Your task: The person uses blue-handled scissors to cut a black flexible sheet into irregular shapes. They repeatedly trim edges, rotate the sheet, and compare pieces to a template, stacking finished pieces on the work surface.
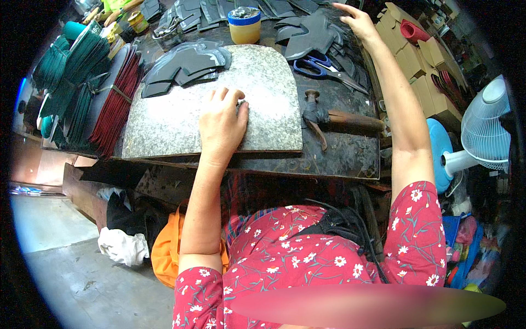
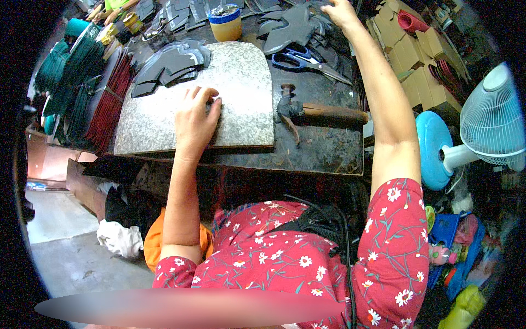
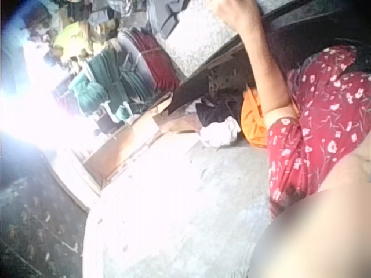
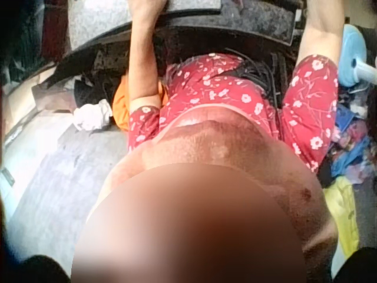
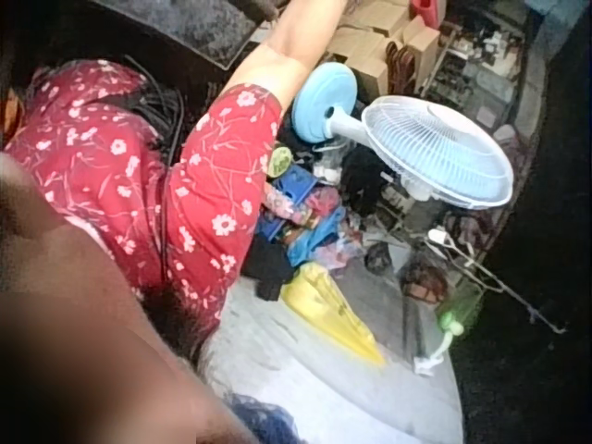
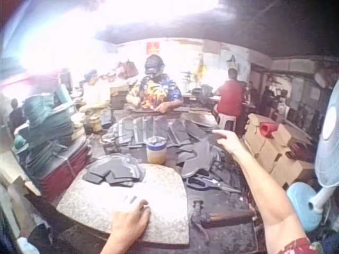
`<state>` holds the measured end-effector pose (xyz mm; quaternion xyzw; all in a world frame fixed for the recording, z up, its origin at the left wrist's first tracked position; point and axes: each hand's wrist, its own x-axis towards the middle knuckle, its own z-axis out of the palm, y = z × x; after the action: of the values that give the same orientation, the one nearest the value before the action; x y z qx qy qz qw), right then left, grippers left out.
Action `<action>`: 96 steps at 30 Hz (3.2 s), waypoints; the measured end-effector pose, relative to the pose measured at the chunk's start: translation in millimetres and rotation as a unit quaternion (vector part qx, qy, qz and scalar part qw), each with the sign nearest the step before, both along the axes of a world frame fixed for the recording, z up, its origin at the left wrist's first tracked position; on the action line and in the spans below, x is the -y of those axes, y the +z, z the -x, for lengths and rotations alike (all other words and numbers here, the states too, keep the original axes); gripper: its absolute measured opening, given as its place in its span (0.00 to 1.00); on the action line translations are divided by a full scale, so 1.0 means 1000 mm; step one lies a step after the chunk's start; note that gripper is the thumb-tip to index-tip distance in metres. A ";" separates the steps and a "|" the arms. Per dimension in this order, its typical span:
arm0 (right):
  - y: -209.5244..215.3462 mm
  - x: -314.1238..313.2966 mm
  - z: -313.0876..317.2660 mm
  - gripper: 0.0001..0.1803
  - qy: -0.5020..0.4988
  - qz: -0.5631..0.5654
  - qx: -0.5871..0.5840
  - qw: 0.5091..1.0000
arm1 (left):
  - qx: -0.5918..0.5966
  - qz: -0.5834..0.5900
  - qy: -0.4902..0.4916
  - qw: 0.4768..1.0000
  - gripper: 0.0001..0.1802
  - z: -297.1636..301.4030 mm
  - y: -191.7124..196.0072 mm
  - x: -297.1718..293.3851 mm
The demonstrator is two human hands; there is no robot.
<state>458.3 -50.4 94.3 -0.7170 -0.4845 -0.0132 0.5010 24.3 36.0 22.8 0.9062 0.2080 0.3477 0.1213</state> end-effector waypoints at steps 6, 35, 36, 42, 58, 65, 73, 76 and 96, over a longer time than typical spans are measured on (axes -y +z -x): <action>-0.021 0.011 0.074 0.25 -0.051 0.139 0.357 0.922 | -0.001 -0.011 -0.004 1.000 0.08 -0.001 0.000 -0.001; -0.002 -0.013 0.026 0.22 -0.054 0.143 0.483 0.862 | 0.053 0.119 -0.007 0.991 0.11 -0.005 -0.005 -0.008; -0.001 -0.026 0.052 0.18 0.013 0.113 0.452 0.885 | 0.080 0.142 0.005 0.987 0.15 -0.007 -0.006 -0.009; -0.035 -0.126 0.213 0.18 0.211 -0.041 0.396 0.893 | 0.119 0.232 0.023 0.965 0.15 -0.003 -0.010 -0.018; -0.037 -0.073 0.286 0.26 0.189 0.203 0.355 0.893 | 0.294 0.094 0.086 0.947 0.13 0.013 0.001 -0.001; -0.018 -0.040 0.288 0.25 0.229 0.256 0.275 0.898 | 0.166 -0.049 -0.017 0.985 0.10 0.038 0.011 0.025; -0.021 -0.051 0.246 0.18 0.200 -0.006 0.046 0.979 | -0.002 -0.116 0.027 0.993 0.28 0.035 0.003 0.012; -0.027 -0.037 0.242 0.16 0.245 -0.018 -0.057 0.968 | -0.113 -0.109 0.048 0.986 0.33 0.028 -0.002 -0.008; -0.021 0.075 0.262 0.18 0.274 0.068 -0.296 0.912 | 0.154 -0.208 -0.122 0.958 0.15 0.022 0.045 0.044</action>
<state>196.4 -125.6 73.5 -0.5596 -0.4912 0.3708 0.5551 1.8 -7.9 67.5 0.8654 -0.0019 0.5010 0.0023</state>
